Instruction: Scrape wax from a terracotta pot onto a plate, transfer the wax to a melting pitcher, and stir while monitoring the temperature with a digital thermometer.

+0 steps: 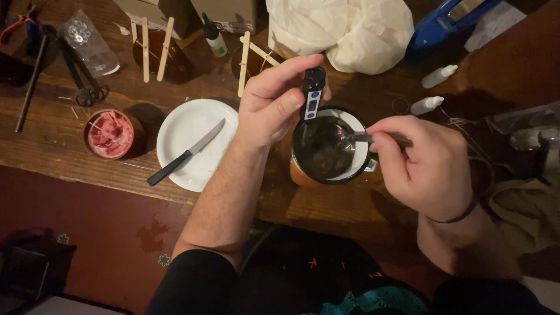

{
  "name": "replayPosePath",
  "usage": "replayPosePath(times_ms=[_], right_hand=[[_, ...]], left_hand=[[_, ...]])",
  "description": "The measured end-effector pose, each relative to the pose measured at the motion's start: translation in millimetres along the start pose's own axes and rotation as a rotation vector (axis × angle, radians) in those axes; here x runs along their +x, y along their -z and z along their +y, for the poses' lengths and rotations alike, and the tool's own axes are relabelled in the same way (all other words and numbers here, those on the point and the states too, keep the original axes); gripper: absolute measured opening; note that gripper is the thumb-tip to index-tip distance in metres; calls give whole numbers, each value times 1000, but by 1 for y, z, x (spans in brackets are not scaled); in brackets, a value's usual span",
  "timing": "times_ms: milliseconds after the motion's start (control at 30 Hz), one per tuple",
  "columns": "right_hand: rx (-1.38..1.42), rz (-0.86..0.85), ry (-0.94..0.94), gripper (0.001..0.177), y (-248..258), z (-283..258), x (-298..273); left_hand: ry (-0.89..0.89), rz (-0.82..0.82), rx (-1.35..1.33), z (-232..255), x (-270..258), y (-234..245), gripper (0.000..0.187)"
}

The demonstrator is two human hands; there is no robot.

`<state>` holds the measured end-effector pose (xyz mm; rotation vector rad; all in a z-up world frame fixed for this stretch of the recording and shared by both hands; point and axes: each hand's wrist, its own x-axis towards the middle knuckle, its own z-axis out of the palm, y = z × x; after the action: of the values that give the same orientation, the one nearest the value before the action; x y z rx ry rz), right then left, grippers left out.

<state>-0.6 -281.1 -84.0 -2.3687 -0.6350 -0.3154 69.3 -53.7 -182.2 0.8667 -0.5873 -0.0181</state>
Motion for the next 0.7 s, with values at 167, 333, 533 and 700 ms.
replayPosePath(times_ms=[167, 333, 533, 700], right_hand=[[28, -4, -12, 11, 1, -1, -1], [111, -88, -71, 10, 3, -4, -5], [128, -164, -77, 10, 4, -7, -7], [109, -113, -81, 8, 2, -6, -7]], left_hand=[[-27, -7, -7, -4, 0, 2, 52], [-19, -15, -8, -4, -1, 3, 52], [-37, -40, -18, -5, 0, 4, 50], [-29, -25, -17, -4, -1, 3, 52]])
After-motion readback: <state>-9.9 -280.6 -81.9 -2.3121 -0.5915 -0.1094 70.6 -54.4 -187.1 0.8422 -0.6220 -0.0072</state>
